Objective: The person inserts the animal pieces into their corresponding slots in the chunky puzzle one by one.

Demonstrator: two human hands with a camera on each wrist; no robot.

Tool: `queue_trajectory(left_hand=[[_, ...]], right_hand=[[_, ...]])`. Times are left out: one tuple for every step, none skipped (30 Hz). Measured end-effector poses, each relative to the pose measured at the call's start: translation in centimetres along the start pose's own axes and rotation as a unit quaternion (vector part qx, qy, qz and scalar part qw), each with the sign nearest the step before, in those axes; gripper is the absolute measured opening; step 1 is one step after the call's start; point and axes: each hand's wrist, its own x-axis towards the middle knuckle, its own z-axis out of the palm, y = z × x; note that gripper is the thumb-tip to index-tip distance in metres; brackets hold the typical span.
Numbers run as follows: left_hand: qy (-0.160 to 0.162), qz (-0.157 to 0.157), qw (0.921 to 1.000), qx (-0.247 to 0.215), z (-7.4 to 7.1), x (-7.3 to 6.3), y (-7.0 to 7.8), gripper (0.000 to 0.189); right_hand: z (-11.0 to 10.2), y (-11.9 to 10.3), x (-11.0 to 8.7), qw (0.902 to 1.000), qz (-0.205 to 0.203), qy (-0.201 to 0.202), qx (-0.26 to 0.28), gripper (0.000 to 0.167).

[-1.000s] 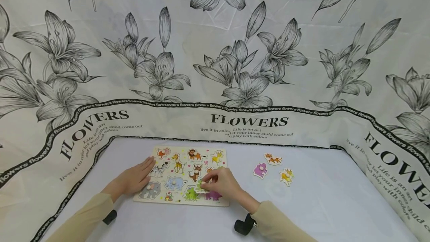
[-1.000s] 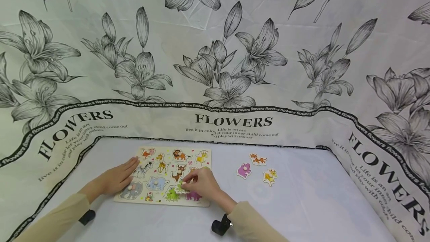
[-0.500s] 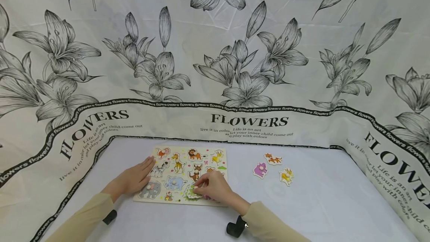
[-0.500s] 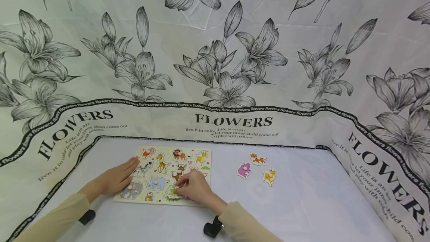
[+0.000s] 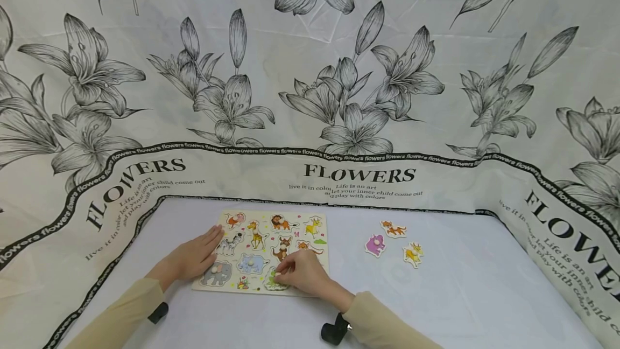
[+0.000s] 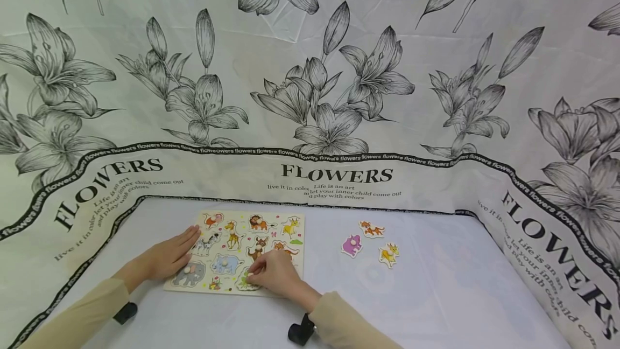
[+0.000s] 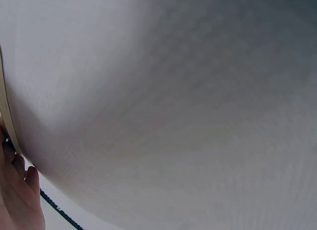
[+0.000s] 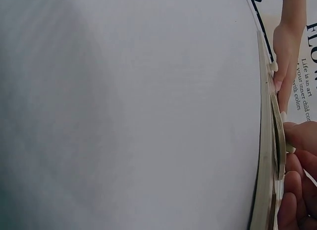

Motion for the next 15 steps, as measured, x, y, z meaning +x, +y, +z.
queue_trajectory(left_hand=[[0.004, 0.003, 1.0000, 0.001, 0.07, 0.01, -0.06, 0.056], [0.004, 0.002, 1.0000, 0.001, 0.10, 0.01, -0.08, 0.057], [0.005, 0.003, 1.0000, 0.002, 0.13, 0.00, -0.09, 0.056], [0.003, 0.002, 1.0000, 0.002, 0.10, 0.02, -0.08, 0.056], [-0.001, 0.000, 1.0000, 0.001, -0.01, 0.02, -0.02, 0.056], [-0.003, -0.001, 1.0000, 0.001, -0.04, 0.03, 0.00, 0.056], [-0.006, -0.002, 1.0000, 0.002, -0.05, 0.04, -0.01, 0.056], [-0.009, -0.005, 0.9999, 0.004, -0.06, 0.06, 0.00, 0.056], [-0.008, -0.004, 0.9999, 0.006, -0.06, 0.06, -0.01, 0.056], [-0.009, -0.004, 0.9999, 0.007, -0.07, 0.06, 0.00, 0.056], [-0.009, -0.004, 0.9999, 0.008, -0.07, 0.06, -0.01, 0.056], [-0.009, -0.004, 0.9999, 0.008, -0.08, 0.06, -0.01, 0.056], [-0.008, -0.003, 0.9999, 0.008, -0.08, 0.06, -0.01, 0.056], [-0.008, -0.003, 0.9999, 0.007, -0.09, 0.05, 0.00, 0.056], [-0.007, -0.002, 1.0000, 0.006, -0.08, 0.05, -0.01, 0.056]], right_hand=[[0.06, 0.01, 0.01, 1.0000, -0.001, 0.000, 0.000, 0.012], [0.10, -0.02, 0.02, 1.0000, -0.001, 0.000, 0.000, 0.012], [0.16, 0.00, 0.04, 1.0000, -0.002, 0.001, -0.001, 0.012], [0.19, 0.00, 0.03, 1.0000, -0.008, 0.003, -0.003, 0.012], [0.24, 0.02, 0.03, 0.9999, -0.013, 0.006, -0.004, 0.012], [0.27, 0.02, 0.02, 0.9998, -0.017, 0.008, -0.006, 0.012], [0.31, 0.03, 0.00, 0.9995, -0.027, 0.012, -0.014, 0.012], [0.34, 0.06, 0.00, 0.9993, -0.032, 0.014, -0.016, 0.012], [0.38, 0.09, 0.02, 0.9991, -0.034, 0.016, -0.020, 0.012], [0.38, 0.05, 0.02, 0.9990, -0.035, 0.017, -0.022, 0.012], [0.38, 0.02, 0.04, 0.9992, -0.029, 0.016, -0.023, 0.013], [0.38, -0.01, 0.07, 0.9993, -0.026, 0.014, -0.024, 0.013], [0.39, -0.04, 0.10, 0.9994, -0.022, 0.013, -0.025, 0.013], [0.39, -0.09, 0.14, 0.9997, -0.012, 0.009, -0.020, 0.013], [0.38, -0.13, 0.17, 0.9998, -0.006, 0.007, -0.020, 0.014]])
